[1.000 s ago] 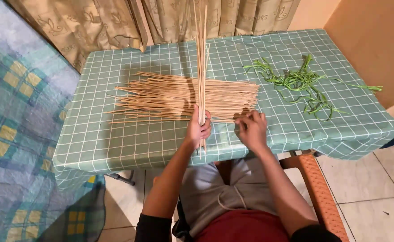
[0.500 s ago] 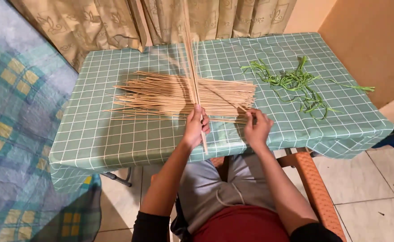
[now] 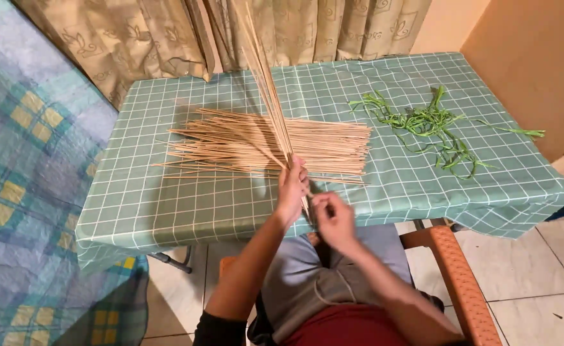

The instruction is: Bundling and tying thin wooden sticks together using plastic strips on a table.

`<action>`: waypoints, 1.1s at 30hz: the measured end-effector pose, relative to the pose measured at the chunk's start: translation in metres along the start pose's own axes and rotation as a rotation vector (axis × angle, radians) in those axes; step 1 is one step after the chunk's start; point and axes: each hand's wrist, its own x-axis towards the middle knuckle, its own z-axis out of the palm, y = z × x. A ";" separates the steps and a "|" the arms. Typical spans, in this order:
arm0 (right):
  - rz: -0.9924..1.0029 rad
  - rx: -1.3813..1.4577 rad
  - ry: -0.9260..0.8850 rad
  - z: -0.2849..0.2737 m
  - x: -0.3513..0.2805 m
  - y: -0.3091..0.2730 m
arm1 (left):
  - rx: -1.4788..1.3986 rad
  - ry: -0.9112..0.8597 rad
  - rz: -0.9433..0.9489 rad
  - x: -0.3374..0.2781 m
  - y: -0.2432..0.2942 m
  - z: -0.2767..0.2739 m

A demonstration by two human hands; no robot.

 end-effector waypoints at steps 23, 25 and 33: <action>0.078 -0.023 -0.331 -0.017 0.008 0.007 | -0.392 -0.143 -0.153 -0.018 0.038 0.004; 0.083 -0.033 -0.343 -0.021 0.009 0.005 | -0.408 -0.170 -0.161 -0.014 0.034 0.001; 0.144 0.151 -0.327 -0.014 0.012 0.015 | -0.301 -0.156 -0.108 -0.022 0.026 0.013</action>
